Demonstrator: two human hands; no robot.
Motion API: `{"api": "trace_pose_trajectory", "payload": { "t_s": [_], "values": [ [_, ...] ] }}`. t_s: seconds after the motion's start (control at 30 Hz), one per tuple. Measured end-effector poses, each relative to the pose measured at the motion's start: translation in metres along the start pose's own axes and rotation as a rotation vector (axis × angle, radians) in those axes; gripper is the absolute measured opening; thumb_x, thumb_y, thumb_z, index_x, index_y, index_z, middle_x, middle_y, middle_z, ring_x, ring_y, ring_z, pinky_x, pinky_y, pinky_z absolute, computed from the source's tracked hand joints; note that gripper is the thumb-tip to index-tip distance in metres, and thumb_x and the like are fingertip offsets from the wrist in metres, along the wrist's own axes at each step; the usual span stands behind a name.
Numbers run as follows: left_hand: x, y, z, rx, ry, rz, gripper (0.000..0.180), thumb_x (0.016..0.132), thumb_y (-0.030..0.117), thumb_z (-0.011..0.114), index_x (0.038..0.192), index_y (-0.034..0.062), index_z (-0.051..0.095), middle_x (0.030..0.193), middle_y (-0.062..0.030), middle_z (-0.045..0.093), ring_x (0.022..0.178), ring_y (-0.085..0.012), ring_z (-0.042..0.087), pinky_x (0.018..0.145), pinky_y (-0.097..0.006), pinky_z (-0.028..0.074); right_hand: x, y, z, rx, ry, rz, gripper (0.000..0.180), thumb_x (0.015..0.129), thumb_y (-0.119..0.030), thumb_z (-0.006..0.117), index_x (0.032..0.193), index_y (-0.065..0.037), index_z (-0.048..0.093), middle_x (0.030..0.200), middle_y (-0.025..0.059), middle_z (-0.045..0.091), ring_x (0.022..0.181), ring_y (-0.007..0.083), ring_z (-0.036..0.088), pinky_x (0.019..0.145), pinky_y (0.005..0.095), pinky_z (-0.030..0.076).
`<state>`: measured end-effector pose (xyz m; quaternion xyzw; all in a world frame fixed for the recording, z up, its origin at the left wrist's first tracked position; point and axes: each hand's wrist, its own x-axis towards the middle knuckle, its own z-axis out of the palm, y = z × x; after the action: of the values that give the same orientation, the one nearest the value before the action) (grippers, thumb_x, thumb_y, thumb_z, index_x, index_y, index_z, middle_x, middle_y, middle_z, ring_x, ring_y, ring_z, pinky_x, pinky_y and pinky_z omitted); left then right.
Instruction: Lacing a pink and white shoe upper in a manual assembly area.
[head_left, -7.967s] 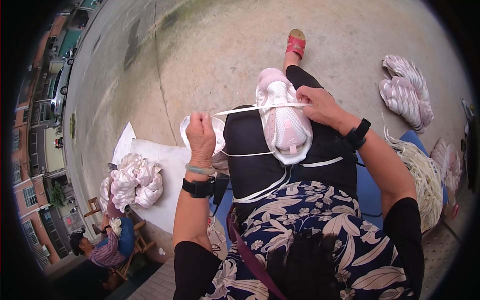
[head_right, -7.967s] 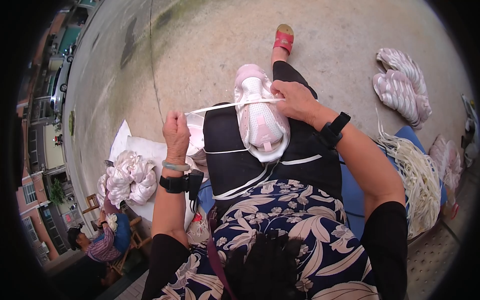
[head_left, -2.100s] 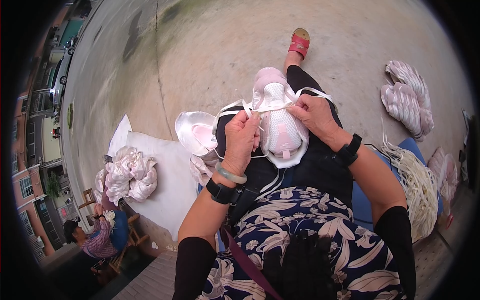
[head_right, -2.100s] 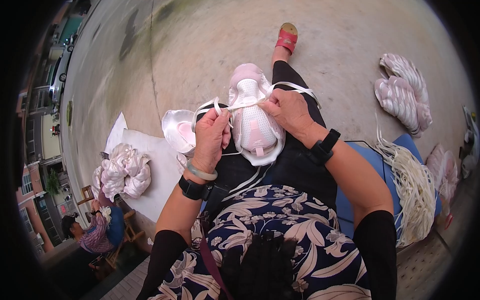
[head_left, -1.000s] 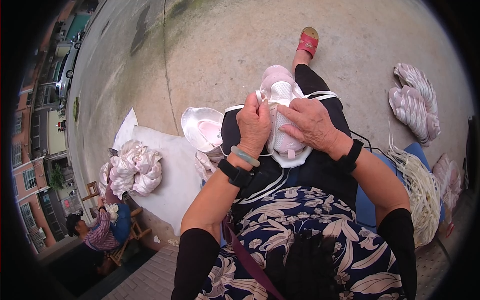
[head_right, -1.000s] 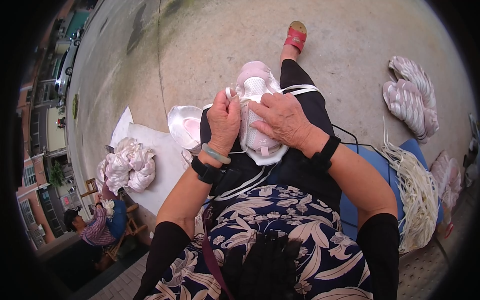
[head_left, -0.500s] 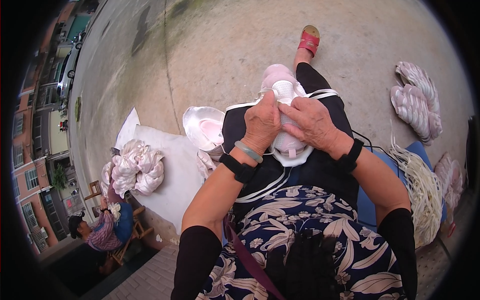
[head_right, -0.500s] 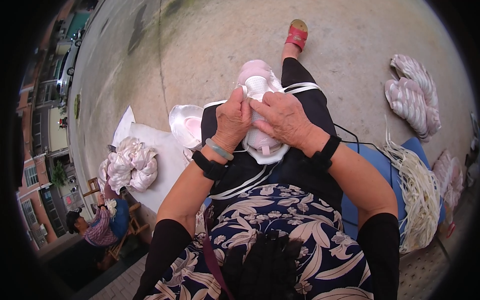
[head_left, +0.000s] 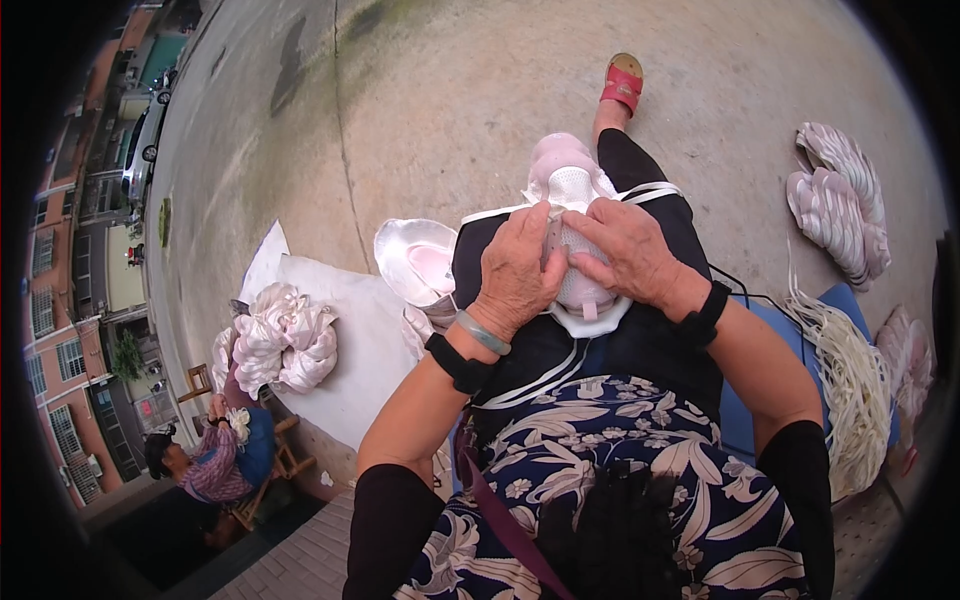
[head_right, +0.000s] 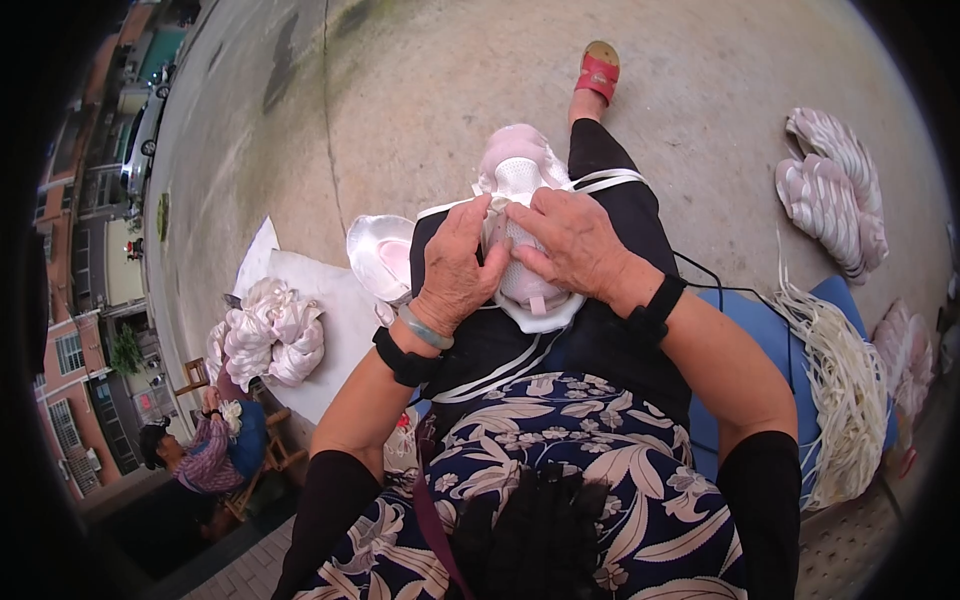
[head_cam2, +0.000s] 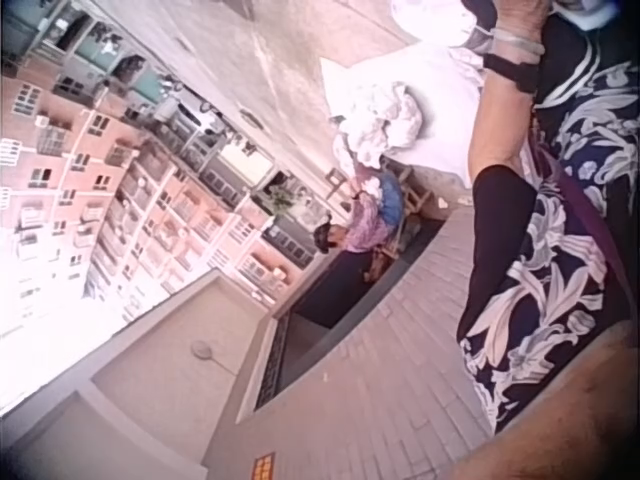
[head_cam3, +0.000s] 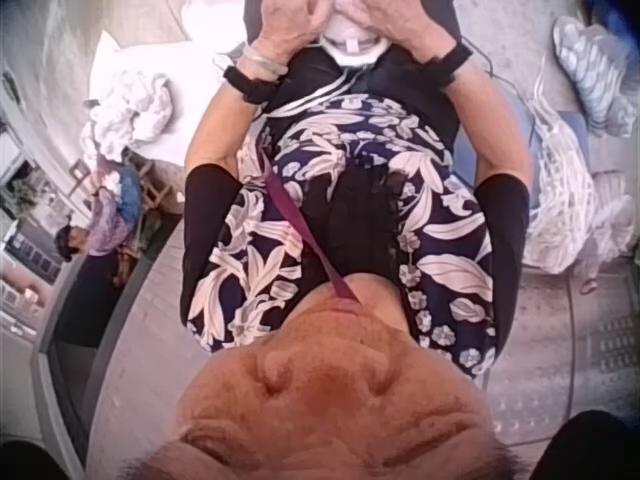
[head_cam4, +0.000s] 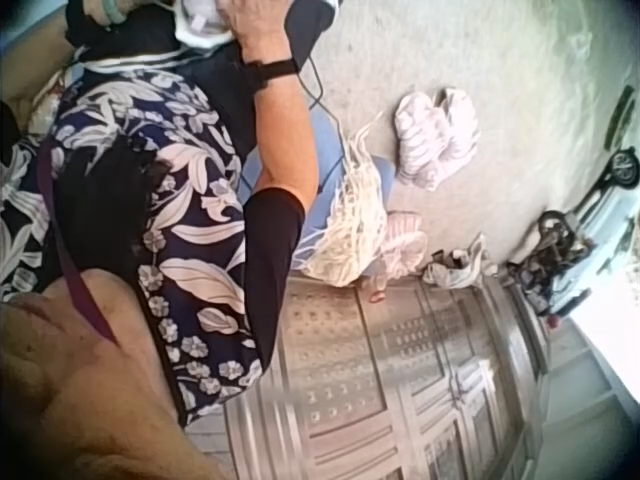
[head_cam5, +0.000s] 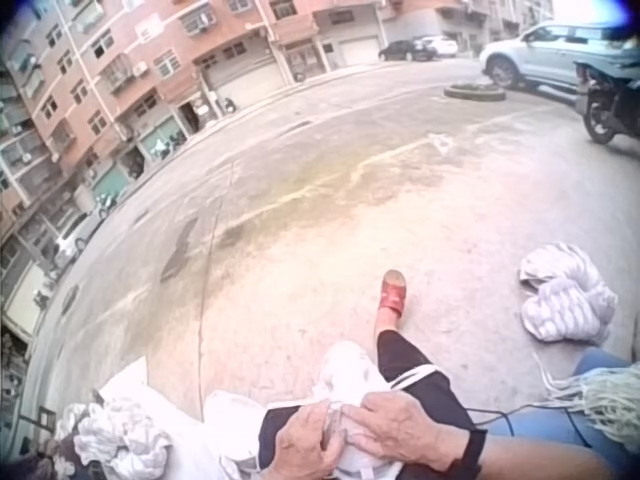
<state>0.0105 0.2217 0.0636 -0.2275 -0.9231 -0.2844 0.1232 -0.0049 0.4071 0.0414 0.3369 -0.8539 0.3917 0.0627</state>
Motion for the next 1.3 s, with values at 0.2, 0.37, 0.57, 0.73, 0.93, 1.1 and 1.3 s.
{"api": "trace_pose_trajectory", "payload": {
  "t_s": [0.2,0.37,0.57,0.73,0.93,1.1,1.3],
  "values": [
    [0.008,0.018,-0.012,0.14,-0.296,-0.15,0.036,0.073,0.01,0.059,0.106,-0.0027,0.05,0.088,-0.0179,0.059,0.075,-0.0335,0.061,0.063,-0.039,0.05,0.0,-0.003,0.002,-0.018,0.0,0.002,0.043,0.068,-0.02,0.067,0.107,-0.007,0.057,0.081,0.0093,0.05,0.074,0.0258,0.053,0.066,0.0366,0.044],
    [0.008,0.016,0.0,0.374,-0.359,-0.165,0.02,0.077,0.007,0.053,0.096,-0.0004,0.049,0.078,-0.0157,0.058,0.071,-0.0326,0.061,0.058,-0.041,0.048,0.002,-0.009,0.003,-0.043,0.0,0.006,0.041,0.067,-0.019,0.067,0.106,-0.008,0.057,0.08,0.0083,0.051,0.073,0.0254,0.053,0.065,0.0367,0.042],
    [0.005,0.006,0.0,0.233,-0.334,-0.279,0.012,0.077,0.005,0.05,0.088,0.0012,0.049,0.071,-0.0187,0.059,0.068,-0.0366,0.06,0.06,-0.046,0.047,0.005,-0.024,0.006,-0.152,0.035,0.072,0.038,0.067,-0.02,0.066,0.103,-0.01,0.058,0.079,0.0068,0.052,0.078,0.0237,0.053,0.068,0.039,0.037],
    [0.001,-0.001,-0.005,0.022,-0.288,-0.203,0.013,0.077,0.004,0.048,0.089,0.0008,0.049,0.072,-0.0215,0.058,0.069,-0.041,0.057,0.061,-0.048,0.044,0.01,-0.038,0.021,-0.225,0.133,0.229,0.03,0.067,-0.017,0.068,0.093,-0.01,0.055,0.08,0.0062,0.052,0.079,0.024,0.053,0.071,0.0387,0.035],
    [0.0,-0.006,-0.009,-0.017,-0.268,-0.167,0.015,0.074,0.005,0.05,0.089,-0.0005,0.051,0.07,-0.0229,0.058,0.069,-0.042,0.057,0.062,-0.049,0.044,0.013,-0.031,0.035,-0.249,0.172,0.258,0.024,0.07,-0.016,0.067,0.088,-0.012,0.053,0.078,0.0047,0.053,0.077,0.0241,0.054,0.07,0.0381,0.035],
    [0.002,-0.022,0.0,-0.137,-0.223,-0.142,0.012,0.073,0.005,0.05,0.083,-0.0015,0.053,0.068,-0.0242,0.056,0.068,-0.0419,0.057,0.061,-0.048,0.044,0.01,-0.02,0.039,-0.215,0.201,0.194,0.018,0.073,-0.019,0.064,0.085,-0.013,0.052,0.077,0.0057,0.053,0.077,0.0244,0.055,0.072,0.0391,0.035],
    [0.001,-0.031,0.004,-0.269,-0.202,-0.178,0.013,0.072,0.007,0.054,0.08,-0.0017,0.057,0.067,-0.0232,0.057,0.065,-0.0382,0.059,0.059,-0.041,0.046,0.01,-0.016,0.043,-0.252,0.205,0.148,0.018,0.074,-0.02,0.066,0.084,-0.012,0.052,0.075,0.0064,0.053,0.076,0.0247,0.055,0.071,0.0377,0.037]
  ]
}}
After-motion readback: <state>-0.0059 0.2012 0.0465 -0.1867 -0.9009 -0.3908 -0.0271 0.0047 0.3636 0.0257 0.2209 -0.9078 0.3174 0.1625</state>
